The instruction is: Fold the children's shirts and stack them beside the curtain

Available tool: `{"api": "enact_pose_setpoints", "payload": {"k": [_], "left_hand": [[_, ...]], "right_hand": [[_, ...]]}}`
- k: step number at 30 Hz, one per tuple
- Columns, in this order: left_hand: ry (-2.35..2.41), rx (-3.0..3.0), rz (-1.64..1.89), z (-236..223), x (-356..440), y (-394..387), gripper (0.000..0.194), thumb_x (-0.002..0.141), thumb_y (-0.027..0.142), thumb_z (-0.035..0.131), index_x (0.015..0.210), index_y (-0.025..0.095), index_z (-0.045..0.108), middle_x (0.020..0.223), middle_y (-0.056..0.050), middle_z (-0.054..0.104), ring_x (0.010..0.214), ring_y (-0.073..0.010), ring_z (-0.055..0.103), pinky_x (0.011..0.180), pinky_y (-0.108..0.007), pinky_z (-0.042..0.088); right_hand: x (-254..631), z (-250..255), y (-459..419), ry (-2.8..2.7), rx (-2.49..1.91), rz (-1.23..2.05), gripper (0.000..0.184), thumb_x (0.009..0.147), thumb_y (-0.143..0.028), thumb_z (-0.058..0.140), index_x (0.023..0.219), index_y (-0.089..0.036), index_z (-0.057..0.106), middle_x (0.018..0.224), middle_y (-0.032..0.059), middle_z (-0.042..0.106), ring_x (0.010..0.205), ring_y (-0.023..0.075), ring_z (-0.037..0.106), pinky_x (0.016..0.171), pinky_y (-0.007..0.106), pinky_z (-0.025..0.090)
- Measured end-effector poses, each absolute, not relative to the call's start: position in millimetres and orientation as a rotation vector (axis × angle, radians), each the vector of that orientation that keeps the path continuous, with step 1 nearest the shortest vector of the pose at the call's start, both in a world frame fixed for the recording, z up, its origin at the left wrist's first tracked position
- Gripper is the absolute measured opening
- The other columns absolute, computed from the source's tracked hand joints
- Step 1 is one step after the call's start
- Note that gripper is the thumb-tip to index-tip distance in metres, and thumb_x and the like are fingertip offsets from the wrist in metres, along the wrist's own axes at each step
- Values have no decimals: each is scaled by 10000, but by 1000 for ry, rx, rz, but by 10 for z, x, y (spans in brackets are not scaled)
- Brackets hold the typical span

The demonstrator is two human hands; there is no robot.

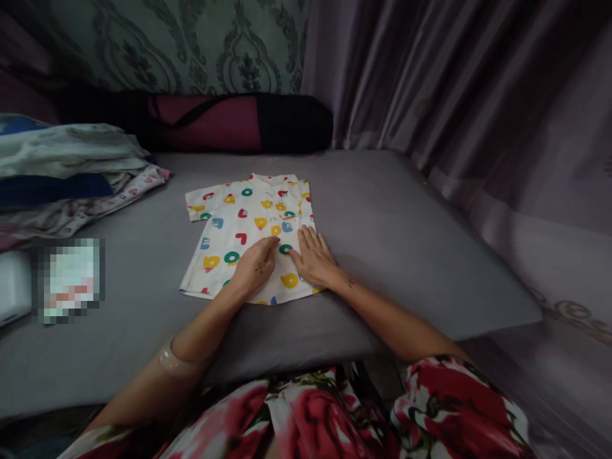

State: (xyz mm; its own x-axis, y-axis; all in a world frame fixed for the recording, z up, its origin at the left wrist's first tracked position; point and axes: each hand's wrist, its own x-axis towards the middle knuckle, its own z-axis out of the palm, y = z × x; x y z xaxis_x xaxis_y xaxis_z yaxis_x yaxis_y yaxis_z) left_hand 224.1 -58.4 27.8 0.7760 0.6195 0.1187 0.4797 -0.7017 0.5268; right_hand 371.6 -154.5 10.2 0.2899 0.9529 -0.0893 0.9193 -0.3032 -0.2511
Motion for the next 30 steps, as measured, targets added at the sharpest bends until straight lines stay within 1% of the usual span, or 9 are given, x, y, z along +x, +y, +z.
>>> {"api": "enact_pose_setpoints", "payload": {"k": [8, 12, 14, 16, 18, 21, 24, 27, 30], "left_hand": [[1044, 2413, 417, 377, 2090, -334, 361, 936, 157, 352, 1224, 153, 570, 1168, -99, 669, 1096, -214, 611, 936, -315, 461], [1253, 2420, 458, 473, 1923, -134, 324, 940, 220, 388, 1198, 150, 572, 1147, -123, 654, 1081, -240, 597, 933, -345, 455], [1385, 2438, 430, 493, 1839, -38, 313, 937, 246, 402, 1175, 143, 577, 1119, -140, 646, 1074, -257, 590, 934, -365, 454], [1508, 2449, 365, 499, 1764, 36, 316, 933, 275, 415, 1165, 134, 578, 1115, -159, 634, 1086, -284, 578, 923, -383, 458], [1601, 2446, 291, 499, 1706, 85, 327, 931, 304, 425, 1166, 130, 572, 1135, -174, 620, 1108, -303, 566, 917, -391, 459], [1658, 2418, 179, 503, 1651, 122, 328, 931, 344, 430, 1147, 138, 568, 1140, -171, 618, 1105, -301, 576, 895, -379, 469], [1679, 2385, 103, 525, 1619, 145, 320, 938, 368, 418, 1102, 139, 570, 1132, -169, 626, 1093, -293, 591, 861, -359, 480], [1686, 2367, 19, 560, 1579, 177, 304, 940, 360, 422, 1058, 126, 577, 1119, -182, 638, 1084, -285, 604, 852, -334, 473], [1673, 2336, -55, 595, 1522, 207, 305, 943, 356, 413, 1026, 117, 585, 1118, -192, 646, 1071, -286, 615, 843, -326, 464]], "right_hand": [[3436, 163, -2118, -1904, -2302, 345, 666, 988, -465, 181, 1532, -82, 215, 1596, 110, 161, 1478, 202, 82, 1207, 415, 119], [3396, 340, -2302, -1974, -2232, 349, 666, 953, -523, 292, 1502, -149, 339, 1557, 113, 287, 1447, 228, 237, 1178, 402, 237], [3450, 491, -2213, -2009, -2226, 389, 563, 945, -532, 322, 1378, -238, 530, 1445, 110, 482, 1337, 254, 440, 1090, 409, 361], [3551, 630, -1949, -2000, -2274, 478, 477, 971, -499, 282, 1118, -297, 689, 1174, 85, 683, 1081, 246, 634, 932, 389, 461], [3683, 697, -1537, -1945, -2294, 535, 535, 995, -474, 217, 962, -271, 710, 944, 67, 730, 890, 223, 675, 822, 344, 478], [3889, 613, -818, -1815, -2252, 253, 464, 1004, -320, 209, 1198, -203, 614, 1201, 86, 663, 1135, 205, 586, 966, 313, 401], [4039, 415, -235, -1743, -2311, 129, 496, 1001, -299, 234, 1432, -125, 409, 1536, 110, 349, 1421, 211, 277, 1153, 375, 187], [4107, 253, 95, -1721, -2386, 170, 551, 1010, -351, 221, 1508, -125, 283, 1600, 96, 183, 1474, 233, 104, 1183, 446, 57], [4123, 150, 230, -1700, -2422, 199, 567, 1011, -398, 196, 1525, -165, 253, 1607, 84, 156, 1477, 250, 75, 1178, 490, 41]]}}
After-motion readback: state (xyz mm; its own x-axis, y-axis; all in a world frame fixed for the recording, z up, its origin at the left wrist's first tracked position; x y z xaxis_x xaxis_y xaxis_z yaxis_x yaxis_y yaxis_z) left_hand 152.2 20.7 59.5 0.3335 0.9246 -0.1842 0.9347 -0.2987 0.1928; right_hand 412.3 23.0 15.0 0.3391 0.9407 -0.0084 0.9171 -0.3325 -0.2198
